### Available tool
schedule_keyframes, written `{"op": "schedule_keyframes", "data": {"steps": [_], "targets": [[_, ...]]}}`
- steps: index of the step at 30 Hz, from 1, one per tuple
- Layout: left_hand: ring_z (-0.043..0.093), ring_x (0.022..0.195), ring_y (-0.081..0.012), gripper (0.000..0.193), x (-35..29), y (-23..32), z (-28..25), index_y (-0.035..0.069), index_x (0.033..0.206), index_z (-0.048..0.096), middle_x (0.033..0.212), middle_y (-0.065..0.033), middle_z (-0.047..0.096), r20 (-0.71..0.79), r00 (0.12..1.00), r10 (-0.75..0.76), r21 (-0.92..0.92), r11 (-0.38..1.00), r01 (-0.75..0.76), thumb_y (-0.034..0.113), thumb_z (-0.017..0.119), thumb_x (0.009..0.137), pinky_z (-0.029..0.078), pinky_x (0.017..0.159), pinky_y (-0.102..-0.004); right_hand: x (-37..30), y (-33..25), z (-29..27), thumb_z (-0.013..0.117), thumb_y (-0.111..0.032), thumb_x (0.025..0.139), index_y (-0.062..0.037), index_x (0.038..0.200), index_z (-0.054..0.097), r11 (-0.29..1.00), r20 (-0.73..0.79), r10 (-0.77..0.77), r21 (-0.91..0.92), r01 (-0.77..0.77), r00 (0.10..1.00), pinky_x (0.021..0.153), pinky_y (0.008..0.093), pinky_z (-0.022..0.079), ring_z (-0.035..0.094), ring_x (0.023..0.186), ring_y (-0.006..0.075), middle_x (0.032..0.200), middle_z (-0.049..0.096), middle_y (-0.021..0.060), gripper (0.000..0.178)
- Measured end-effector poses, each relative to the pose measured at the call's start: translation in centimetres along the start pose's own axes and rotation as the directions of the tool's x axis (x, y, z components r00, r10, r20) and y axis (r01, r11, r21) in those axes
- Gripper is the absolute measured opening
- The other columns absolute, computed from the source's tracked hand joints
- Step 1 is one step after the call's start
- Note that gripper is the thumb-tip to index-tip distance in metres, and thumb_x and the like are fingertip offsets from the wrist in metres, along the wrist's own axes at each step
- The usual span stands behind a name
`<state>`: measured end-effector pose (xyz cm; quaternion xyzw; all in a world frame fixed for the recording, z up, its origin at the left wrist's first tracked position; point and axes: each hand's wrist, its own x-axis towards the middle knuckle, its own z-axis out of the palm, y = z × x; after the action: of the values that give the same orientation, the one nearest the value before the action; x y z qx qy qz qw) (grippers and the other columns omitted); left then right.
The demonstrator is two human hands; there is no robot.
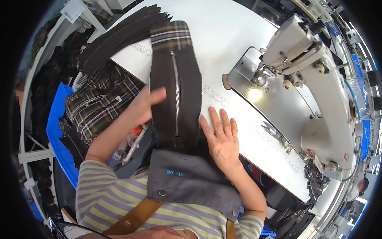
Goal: Sew and assemble zipper pockets onto plaid leather or fabric material using an industrial sewing machine.
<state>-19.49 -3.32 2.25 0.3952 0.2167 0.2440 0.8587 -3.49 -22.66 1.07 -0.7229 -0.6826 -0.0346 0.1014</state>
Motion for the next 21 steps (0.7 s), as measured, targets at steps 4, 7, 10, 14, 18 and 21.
{"op": "schedule_keyframes", "data": {"steps": [4,7,10,14,18,21], "targets": [[0.067,0.079,-0.0175,0.034,5.8,4.1,2.9,-0.002,0.113,0.059,0.098,-0.0117,0.067,0.007,0.992,-0.125,0.01,0.992,0.125,0.006,0.067,0.081,0.057,0.072,-0.0307,-0.7,0.1,-0.3,0.064,-0.011,0.081,-0.0114,0.131,0.053,0.997,0.003,-0.072,-0.031,0.072,0.997,0.105,0.0529,0.032,0.04,0.129,0.0378,0.141,0.044,0.012,0.051],[0.066,0.079,-0.0156,0.029,6.4,2.6,4.4,-0.004,0.107,0.063,0.095,-0.0103,0.068,0.185,0.982,-0.039,0.246,0.969,-0.008,0.005,0.069,0.08,0.055,0.071,-0.028,-0.7,1.1,-1.6,0.068,-0.012,0.081,-0.0057,0.136,0.045,0.827,-0.261,0.167,0.561,0.008,0.951,0.105,0.048,0.032,0.048,0.124,0.0353,0.131,0.054,0.0149,0.06],[0.063,0.082,-0.0103,0.023,3.8,0.0,5.5,-0.004,0.104,0.066,0.095,-0.0057,0.069,0.348,0.937,0.039,0.312,0.937,-0.155,0.003,0.069,0.081,0.051,0.073,-0.024,-0.3,2.5,-4.0,0.073,-0.01,0.08,-0.005,0.149,0.01,0.37,-0.212,0.526,0.929,0.003,0.824,0.101,0.0387,0.038,0.054,0.116,0.0262,0.122,0.058,0.0199,0.093],[0.062,0.082,-0.0084,0.022,1.3,-1.5,7.2,-0.005,0.103,0.066,0.092,-0.0047,0.069,0.449,0.894,0.01,0.341,0.922,-0.182,0.003,0.068,0.083,0.051,0.073,-0.023,0.4,3.6,-6.9,0.067,0.007,0.08,-0.0085,0.15,0.003,0.236,-0.304,0.561,0.95,0.203,0.77,0.092,0.0331,0.049,0.056,0.113,0.023,0.135,0.046,0.0156,0.096],[0.063,0.081,-0.0083,0.021,1.0,-1.4,8.8,-0.005,0.101,0.066,0.09,-0.0053,0.069,0.405,0.914,-0.034,0.38,0.915,-0.134,0.004,0.069,0.082,0.051,0.071,-0.0234,0.5,2.7,-7.6,0.062,0.013,0.081,-0.01,0.15,-0.002,0.279,-0.365,0.56,0.928,0.246,0.744,0.093,0.033,0.048,0.056,0.113,0.023,0.135,0.045,0.0159,0.097],[0.063,0.08,-0.0084,0.021,1.1,-1.5,9.6,-0.004,0.099,0.066,0.09,-0.006,0.069,0.389,0.921,0.008,0.4,0.899,-0.177,0.004,0.071,0.08,0.052,0.07,-0.0238,0.5,1.8,-7.3,0.065,0.012,0.079,-0.0096,0.15,-0.002,0.305,-0.456,0.574,0.89,0.339,0.681,0.094,0.0334,0.048,0.058,0.111,0.0227,0.13,0.052,0.0155,0.1]]}}
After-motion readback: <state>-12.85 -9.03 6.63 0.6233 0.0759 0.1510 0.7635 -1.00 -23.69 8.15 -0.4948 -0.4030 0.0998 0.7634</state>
